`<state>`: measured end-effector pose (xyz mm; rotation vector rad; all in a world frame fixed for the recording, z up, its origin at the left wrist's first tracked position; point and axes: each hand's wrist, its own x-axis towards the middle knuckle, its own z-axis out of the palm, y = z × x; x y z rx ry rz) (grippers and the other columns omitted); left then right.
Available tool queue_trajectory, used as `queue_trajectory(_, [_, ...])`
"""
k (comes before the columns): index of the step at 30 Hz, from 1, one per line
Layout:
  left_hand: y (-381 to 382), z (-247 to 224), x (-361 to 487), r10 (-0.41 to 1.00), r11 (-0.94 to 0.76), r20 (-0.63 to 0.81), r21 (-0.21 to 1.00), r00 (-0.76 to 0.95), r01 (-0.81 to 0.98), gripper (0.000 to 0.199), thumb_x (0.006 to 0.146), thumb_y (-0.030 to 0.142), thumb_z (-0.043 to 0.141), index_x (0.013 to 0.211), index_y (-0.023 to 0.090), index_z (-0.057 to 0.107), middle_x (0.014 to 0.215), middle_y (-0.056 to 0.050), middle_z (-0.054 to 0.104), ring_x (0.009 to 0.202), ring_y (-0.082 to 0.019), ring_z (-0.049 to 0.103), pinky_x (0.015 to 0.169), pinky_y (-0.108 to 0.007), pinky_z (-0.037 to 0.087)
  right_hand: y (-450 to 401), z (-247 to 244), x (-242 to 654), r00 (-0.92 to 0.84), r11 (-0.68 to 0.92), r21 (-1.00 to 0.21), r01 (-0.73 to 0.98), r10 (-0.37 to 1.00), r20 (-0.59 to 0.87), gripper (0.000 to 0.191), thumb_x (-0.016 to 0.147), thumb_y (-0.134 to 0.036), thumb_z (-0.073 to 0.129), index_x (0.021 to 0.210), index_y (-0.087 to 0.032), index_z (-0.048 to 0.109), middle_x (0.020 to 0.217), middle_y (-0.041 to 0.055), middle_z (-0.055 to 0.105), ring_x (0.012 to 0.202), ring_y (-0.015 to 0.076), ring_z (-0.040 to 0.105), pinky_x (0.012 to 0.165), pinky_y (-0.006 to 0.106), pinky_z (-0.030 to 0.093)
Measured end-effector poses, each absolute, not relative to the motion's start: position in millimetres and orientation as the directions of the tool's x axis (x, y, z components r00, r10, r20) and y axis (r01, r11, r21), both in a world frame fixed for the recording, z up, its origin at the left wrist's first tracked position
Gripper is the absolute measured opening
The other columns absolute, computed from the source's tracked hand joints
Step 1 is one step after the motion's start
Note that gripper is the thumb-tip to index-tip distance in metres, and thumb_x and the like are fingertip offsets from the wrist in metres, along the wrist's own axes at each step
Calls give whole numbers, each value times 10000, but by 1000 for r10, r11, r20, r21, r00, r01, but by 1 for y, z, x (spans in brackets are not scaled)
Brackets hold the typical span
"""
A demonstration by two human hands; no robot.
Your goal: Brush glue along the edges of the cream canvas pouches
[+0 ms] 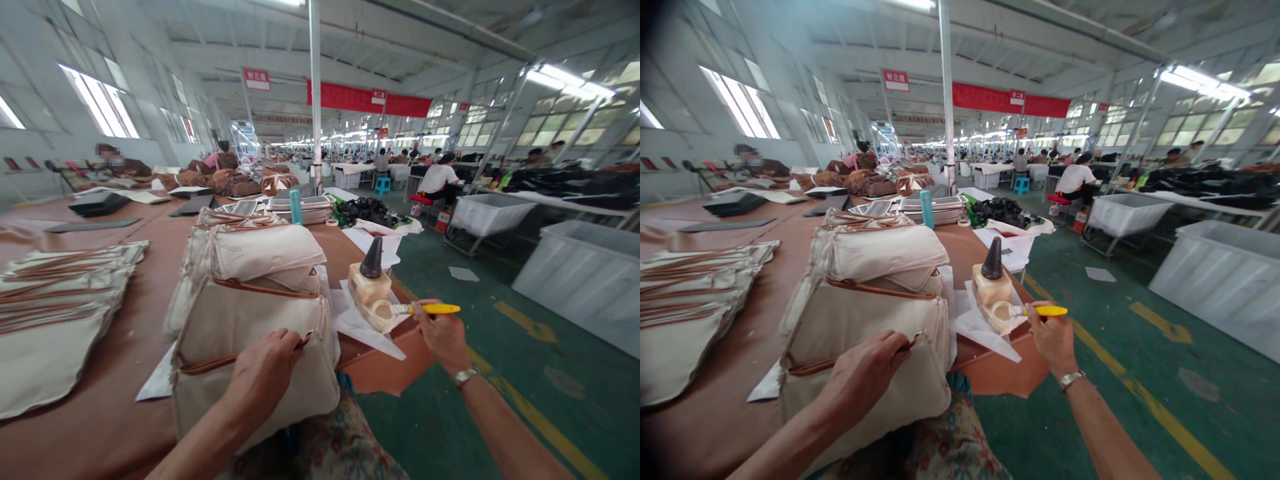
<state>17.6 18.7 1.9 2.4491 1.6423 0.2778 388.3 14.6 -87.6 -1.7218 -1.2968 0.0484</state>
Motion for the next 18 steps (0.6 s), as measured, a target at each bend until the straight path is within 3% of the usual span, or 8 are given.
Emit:
queue_trajectory(5, [26,-7,8,925,-315,15,588,379,745,213,895,334,519,818,186,651,774,0,657,750,-166,585,657,-237,367,8,-93,376,205,198,-615,764,828,521,384,891,-583,560,898,-228,707,910,81,722,825,285,688,767,363,519])
queue_trajectory(9, [28,-9,4,918,-207,-47,789,393,578,292,838,375,549,865,132,708,759,-12,654,738,-174,570,652,-236,401,5,-91,376,192,233,-605,762,810,554,336,894,-527,573,909,-218,704,974,91,716,910,298,676,851,394,493])
queue_trajectory(11, [26,-9,4,919,-181,-53,824,390,537,313,820,372,560,903,123,731,795,-24,678,767,-185,584,678,-242,422,3,-85,373,207,229,-618,752,809,551,350,873,-544,591,884,-212,700,924,94,718,857,296,686,800,379,508])
queue_trajectory(15, [19,-5,6,917,-181,-40,846,398,502,322,808,356,579,952,131,759,871,-44,720,838,-209,616,750,-259,444,-11,-60,345,339,172,-694,699,774,534,400,922,-570,579,939,-182,675,675,59,667,553,229,636,532,304,489])
queue_trajectory(16, [17,-4,7,915,-185,-35,849,401,495,320,805,351,585,953,130,763,875,-47,724,844,-212,619,761,-263,445,-17,-52,333,375,177,-740,648,772,513,395,942,-562,575,971,-178,663,635,38,646,504,206,608,484,278,468])
queue_trajectory(18, [13,-3,9,916,-189,-25,852,400,487,310,799,340,594,943,127,768,873,-53,725,848,-215,623,771,-267,445,-28,-37,305,436,233,-912,336,821,370,373,911,-542,663,960,-172,637,568,4,593,418,165,519,408,242,413])
